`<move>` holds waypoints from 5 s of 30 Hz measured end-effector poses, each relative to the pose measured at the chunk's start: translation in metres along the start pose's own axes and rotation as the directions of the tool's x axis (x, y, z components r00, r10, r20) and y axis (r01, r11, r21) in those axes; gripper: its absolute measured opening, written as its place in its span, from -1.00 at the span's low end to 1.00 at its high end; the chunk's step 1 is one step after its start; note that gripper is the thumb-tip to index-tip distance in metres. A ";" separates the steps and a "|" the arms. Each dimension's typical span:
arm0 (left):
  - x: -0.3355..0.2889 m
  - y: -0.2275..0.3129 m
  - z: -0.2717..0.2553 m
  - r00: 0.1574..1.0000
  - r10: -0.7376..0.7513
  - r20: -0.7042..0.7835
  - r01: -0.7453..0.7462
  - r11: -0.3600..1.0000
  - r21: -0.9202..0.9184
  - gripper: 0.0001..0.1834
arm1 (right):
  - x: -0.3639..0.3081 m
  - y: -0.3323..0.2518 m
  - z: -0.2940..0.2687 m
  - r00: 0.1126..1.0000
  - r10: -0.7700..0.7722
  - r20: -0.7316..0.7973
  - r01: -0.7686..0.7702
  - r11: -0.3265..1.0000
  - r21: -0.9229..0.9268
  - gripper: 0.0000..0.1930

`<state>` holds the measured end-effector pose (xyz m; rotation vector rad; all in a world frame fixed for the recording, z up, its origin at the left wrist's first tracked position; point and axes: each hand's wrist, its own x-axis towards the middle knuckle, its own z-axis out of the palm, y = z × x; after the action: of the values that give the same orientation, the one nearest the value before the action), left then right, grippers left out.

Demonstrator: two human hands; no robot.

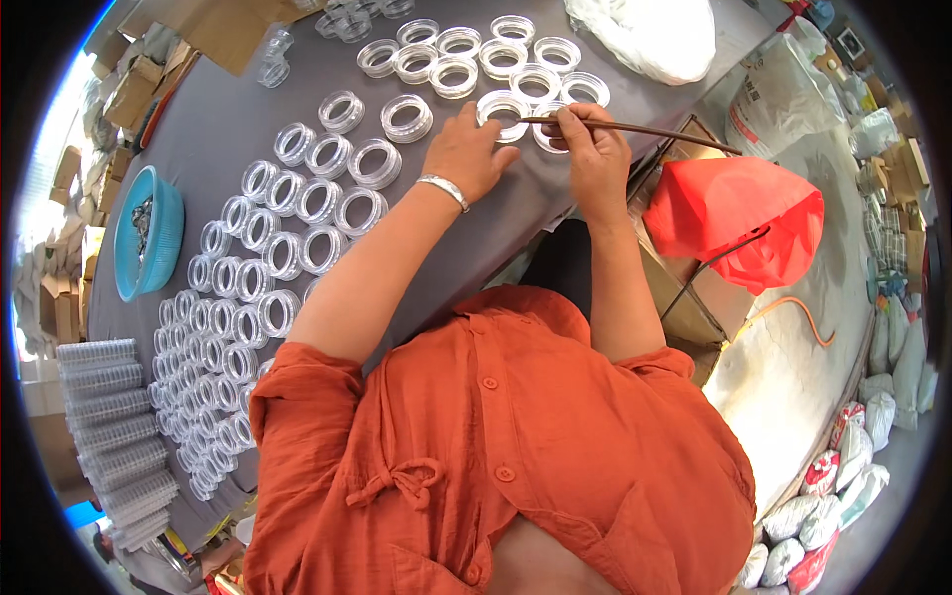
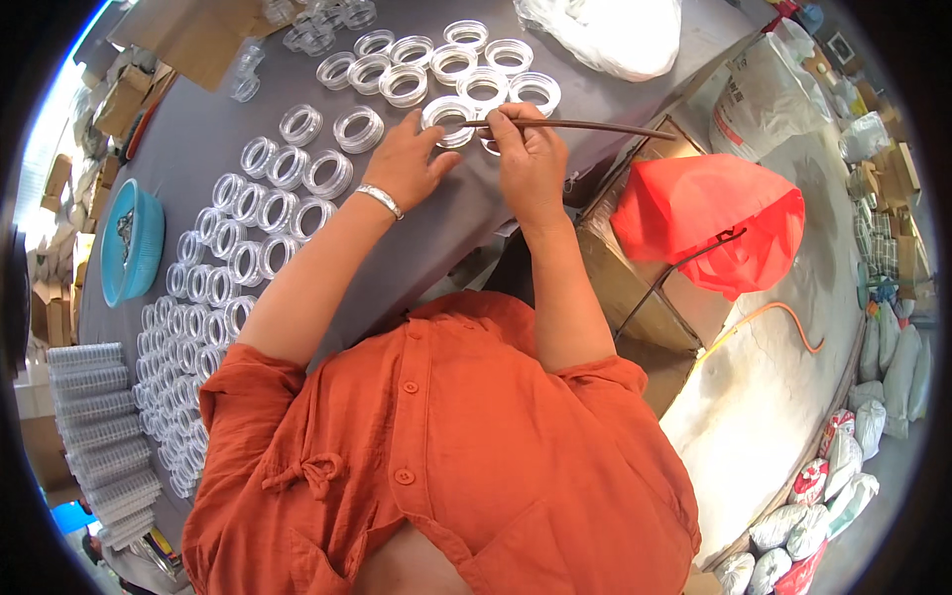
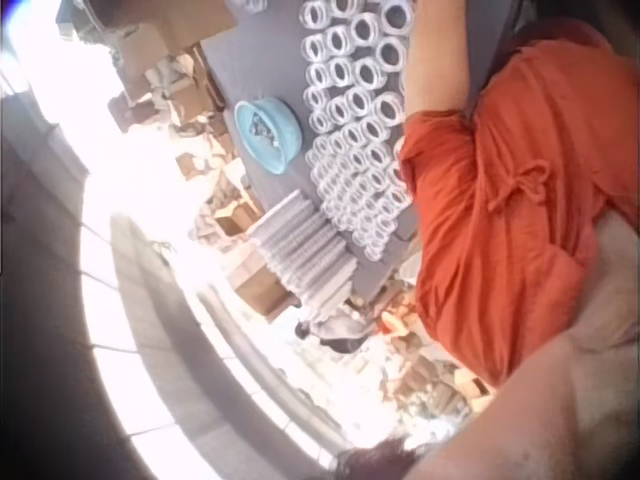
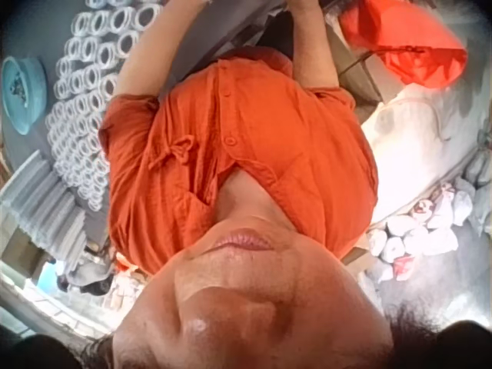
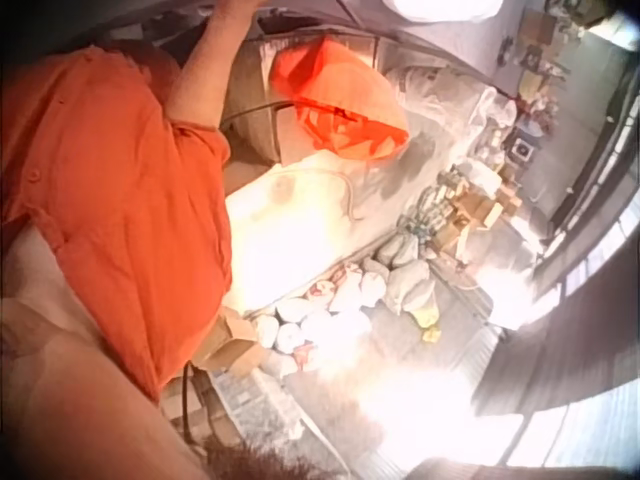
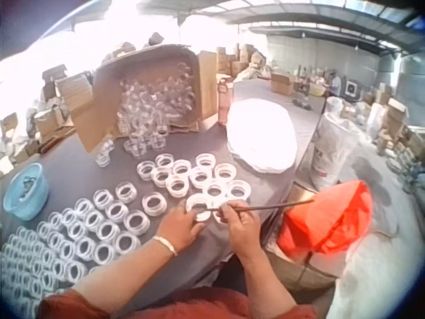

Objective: The recorder is using a small tool to inspect or clean individual clear plastic rings from a large collection on a worktable.

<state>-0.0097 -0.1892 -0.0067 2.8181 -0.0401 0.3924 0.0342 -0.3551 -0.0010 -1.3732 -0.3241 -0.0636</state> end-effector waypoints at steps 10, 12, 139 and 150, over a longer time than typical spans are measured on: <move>-0.055 -0.028 -0.024 0.999 0.033 -0.024 -0.033 0.999 0.023 -0.53 | -0.009 0.004 0.031 0.985 0.078 0.156 -0.090 0.993 0.072 -0.86; -0.056 -0.030 -0.021 1.000 0.025 -0.019 -0.024 0.999 0.026 -0.50 | -0.009 0.007 0.038 0.984 0.069 0.166 -0.076 0.996 0.037 -0.86; -0.022 -0.007 0.013 0.993 0.024 -0.119 -0.037 0.994 -0.105 -0.50 | 0.017 0.025 0.014 0.990 -0.050 0.130 0.065 0.992 -0.110 -0.88; -0.020 -0.002 0.010 0.997 -0.054 -0.050 0.052 0.998 -0.043 -0.46 | 0.033 -0.005 0.015 0.903 -0.228 0.365 0.404 0.738 -0.540 -0.90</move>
<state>-0.0262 -0.1899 -0.0219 2.7608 0.0366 0.4462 0.0612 -0.3366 0.0150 -1.9625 -0.8353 -0.2867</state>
